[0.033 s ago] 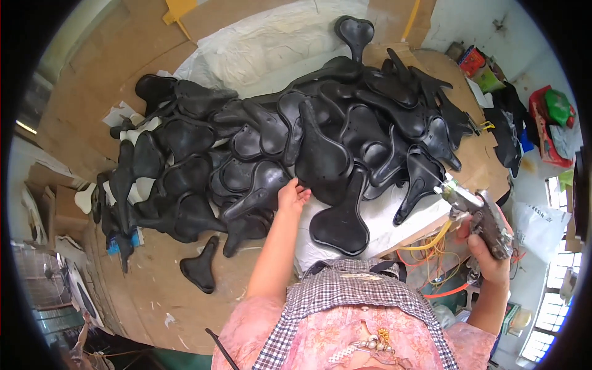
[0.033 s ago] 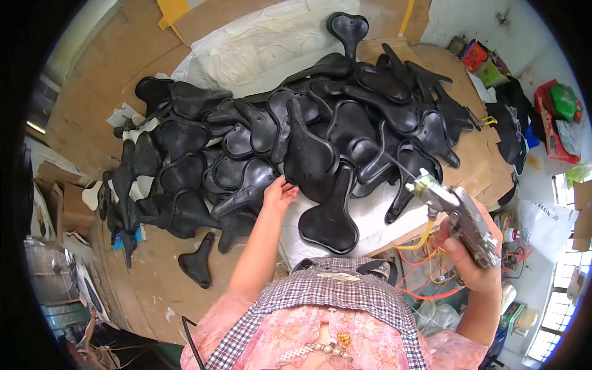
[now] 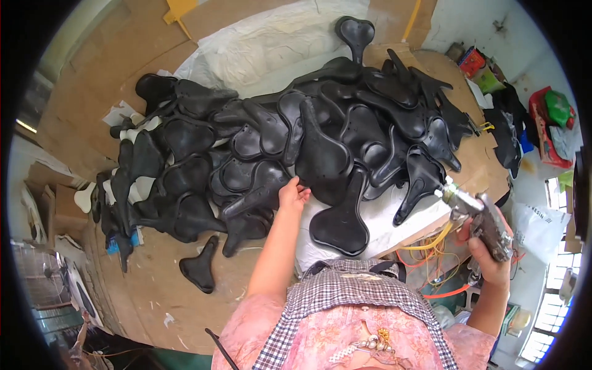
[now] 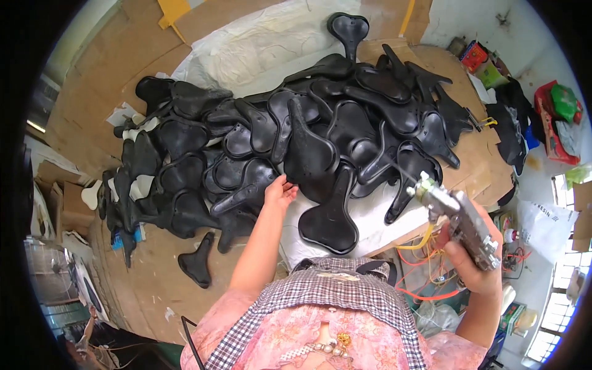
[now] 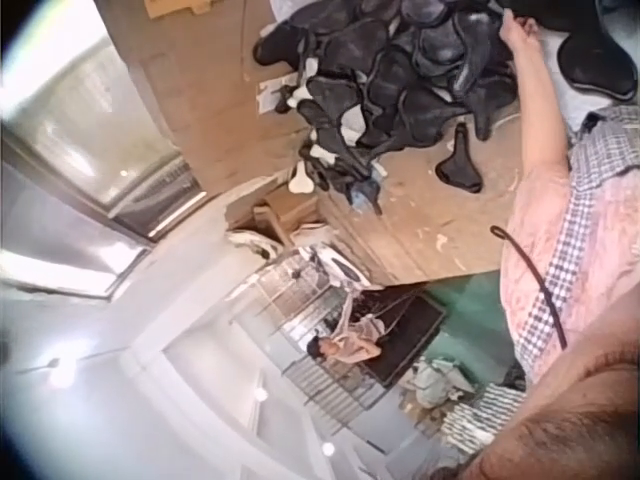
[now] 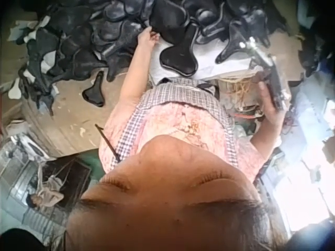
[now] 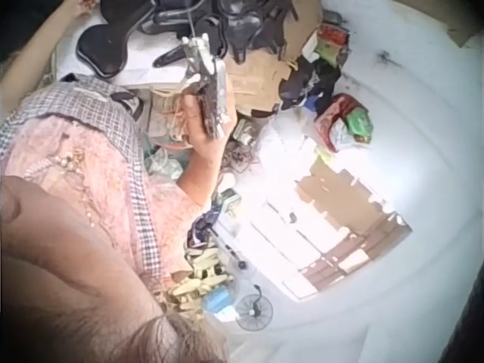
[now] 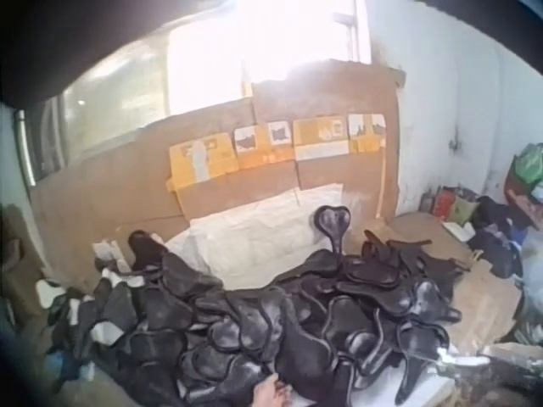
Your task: Organizing, stacking, and cleaning black bicycle seat components on a factory workbench.
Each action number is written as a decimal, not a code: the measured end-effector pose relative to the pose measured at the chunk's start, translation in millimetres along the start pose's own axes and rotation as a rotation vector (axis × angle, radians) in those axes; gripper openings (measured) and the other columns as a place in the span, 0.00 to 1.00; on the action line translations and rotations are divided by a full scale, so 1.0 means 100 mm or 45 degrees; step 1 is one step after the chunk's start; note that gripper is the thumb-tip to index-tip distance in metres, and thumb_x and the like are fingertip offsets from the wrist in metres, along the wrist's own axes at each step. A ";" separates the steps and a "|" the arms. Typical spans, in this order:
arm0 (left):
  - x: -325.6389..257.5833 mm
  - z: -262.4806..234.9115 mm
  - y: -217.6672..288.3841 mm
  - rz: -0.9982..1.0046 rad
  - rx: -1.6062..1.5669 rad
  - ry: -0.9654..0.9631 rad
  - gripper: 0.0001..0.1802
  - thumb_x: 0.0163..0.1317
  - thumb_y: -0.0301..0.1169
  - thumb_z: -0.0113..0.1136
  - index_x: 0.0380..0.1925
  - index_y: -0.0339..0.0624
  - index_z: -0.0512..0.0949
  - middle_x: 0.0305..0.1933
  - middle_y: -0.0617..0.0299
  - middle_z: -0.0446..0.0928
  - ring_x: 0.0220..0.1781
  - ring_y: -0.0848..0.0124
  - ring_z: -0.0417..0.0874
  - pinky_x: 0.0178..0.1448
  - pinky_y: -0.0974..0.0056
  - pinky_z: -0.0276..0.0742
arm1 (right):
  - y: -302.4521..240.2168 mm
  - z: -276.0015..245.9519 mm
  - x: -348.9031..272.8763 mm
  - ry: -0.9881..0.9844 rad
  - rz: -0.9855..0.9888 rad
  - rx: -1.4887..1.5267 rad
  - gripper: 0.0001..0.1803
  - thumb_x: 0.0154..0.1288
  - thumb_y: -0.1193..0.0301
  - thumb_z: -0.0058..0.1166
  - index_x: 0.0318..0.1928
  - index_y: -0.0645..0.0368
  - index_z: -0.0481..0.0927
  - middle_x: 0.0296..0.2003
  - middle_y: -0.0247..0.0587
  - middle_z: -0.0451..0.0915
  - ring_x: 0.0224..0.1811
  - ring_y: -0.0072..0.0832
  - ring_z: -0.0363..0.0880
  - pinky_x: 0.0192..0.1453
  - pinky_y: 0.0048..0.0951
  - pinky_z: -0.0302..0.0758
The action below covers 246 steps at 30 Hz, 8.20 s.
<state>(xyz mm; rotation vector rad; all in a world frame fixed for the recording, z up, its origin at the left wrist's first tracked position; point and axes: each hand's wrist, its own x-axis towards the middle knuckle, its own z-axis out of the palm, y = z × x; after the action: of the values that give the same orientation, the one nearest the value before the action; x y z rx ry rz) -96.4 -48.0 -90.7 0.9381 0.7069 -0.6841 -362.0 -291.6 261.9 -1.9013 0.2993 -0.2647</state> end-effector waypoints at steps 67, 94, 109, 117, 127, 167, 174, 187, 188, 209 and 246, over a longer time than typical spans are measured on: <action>0.73 0.05 1.89 0.635 0.878 0.168 0.34 0.42 0.23 0.69 0.53 0.30 0.70 0.50 0.52 0.77 0.50 0.60 0.78 0.56 0.61 0.71 | 0.33 0.24 0.60 -0.356 0.045 0.056 0.31 0.55 0.79 0.61 0.60 0.63 0.67 0.40 0.34 0.78 0.39 0.19 0.76 0.45 0.23 0.74; -1.18 -0.13 -0.12 0.721 0.813 -0.397 0.17 0.48 0.21 0.65 0.39 0.40 0.73 0.34 0.68 0.72 0.36 0.78 0.73 0.41 0.72 0.72 | 0.80 -0.09 -0.07 -0.464 0.004 0.121 0.32 0.54 0.77 0.61 0.61 0.61 0.67 0.36 0.36 0.79 0.35 0.22 0.76 0.42 0.25 0.73; -0.83 -0.01 0.14 0.601 0.567 -0.324 0.20 0.50 0.18 0.63 0.45 0.34 0.74 0.41 0.59 0.79 0.41 0.71 0.80 0.48 0.67 0.76 | 0.63 -0.23 -0.40 -0.176 -0.133 0.159 0.32 0.55 0.73 0.62 0.60 0.64 0.67 0.34 0.38 0.79 0.35 0.22 0.77 0.40 0.24 0.74; -0.30 0.09 0.48 0.568 0.529 -0.515 0.26 0.43 0.21 0.55 0.48 0.29 0.74 0.43 0.56 0.79 0.46 0.66 0.79 0.55 0.65 0.72 | 0.62 -0.16 -0.50 -0.223 0.047 0.061 0.34 0.56 0.68 0.63 0.60 0.65 0.66 0.38 0.38 0.78 0.38 0.21 0.76 0.43 0.24 0.73; -0.10 0.09 1.10 0.862 1.024 -0.420 0.25 0.37 0.22 0.56 0.43 0.31 0.77 0.43 0.56 0.78 0.46 0.65 0.77 0.49 0.65 0.72 | 0.62 0.08 -0.41 -0.311 0.016 0.086 0.34 0.55 0.69 0.64 0.60 0.65 0.66 0.40 0.38 0.78 0.40 0.22 0.76 0.45 0.25 0.73; -1.00 -1.03 2.58 1.846 0.350 1.342 0.14 0.54 0.30 0.62 0.37 0.31 0.75 0.35 0.49 0.79 0.31 0.65 0.80 0.33 0.63 0.78 | 1.18 0.59 1.14 -0.510 0.138 0.186 0.31 0.55 0.77 0.63 0.60 0.61 0.68 0.36 0.34 0.79 0.38 0.19 0.76 0.44 0.24 0.73; 0.81 0.73 1.34 0.000 -0.664 0.129 0.36 0.58 0.30 0.61 0.58 0.29 0.51 0.63 0.38 0.54 0.58 0.37 0.69 0.54 0.38 0.75 | 1.18 0.67 1.35 -0.596 0.071 0.151 0.33 0.55 0.77 0.62 0.62 0.63 0.65 0.36 0.36 0.79 0.37 0.21 0.77 0.42 0.25 0.74; 0.43 0.04 1.39 0.468 -0.271 0.177 0.15 0.58 0.32 0.58 0.42 0.36 0.71 0.40 0.51 0.72 0.31 0.60 0.77 0.37 0.57 0.78 | 0.71 0.54 1.51 -0.640 -0.164 -0.041 0.33 0.50 0.82 0.62 0.60 0.59 0.70 0.36 0.37 0.79 0.34 0.22 0.77 0.42 0.25 0.75; 0.40 0.05 1.37 0.312 -0.324 0.067 0.21 0.59 0.33 0.58 0.48 0.32 0.67 0.48 0.44 0.71 0.37 0.53 0.78 0.41 0.53 0.81 | 0.69 0.55 1.51 -0.648 -0.042 -0.016 0.33 0.51 0.82 0.62 0.60 0.59 0.69 0.34 0.37 0.79 0.34 0.22 0.77 0.41 0.25 0.75; -0.70 -1.09 1.91 1.391 -1.129 0.180 0.16 0.65 0.40 0.56 0.36 0.35 0.75 0.31 0.62 0.78 0.34 0.65 0.80 0.50 0.59 0.79 | 0.55 0.71 1.66 -0.548 -0.239 0.348 0.35 0.53 0.75 0.64 0.61 0.68 0.64 0.41 0.43 0.78 0.39 0.25 0.78 0.48 0.29 0.74; 0.81 0.99 2.33 0.774 2.883 0.807 0.43 0.53 0.70 0.46 0.61 0.54 0.67 0.54 0.50 0.76 0.57 0.51 0.75 0.53 0.44 0.67 | 0.87 0.82 1.38 -0.563 0.003 0.200 0.32 0.57 0.77 0.63 0.62 0.59 0.67 0.39 0.35 0.79 0.39 0.19 0.78 0.47 0.25 0.75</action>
<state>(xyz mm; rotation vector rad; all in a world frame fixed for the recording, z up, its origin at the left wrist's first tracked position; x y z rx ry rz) 155.4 -53.7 -4.1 3.3397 -0.2505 -0.3646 -212.2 -294.4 157.4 -1.7487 -0.0174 0.1333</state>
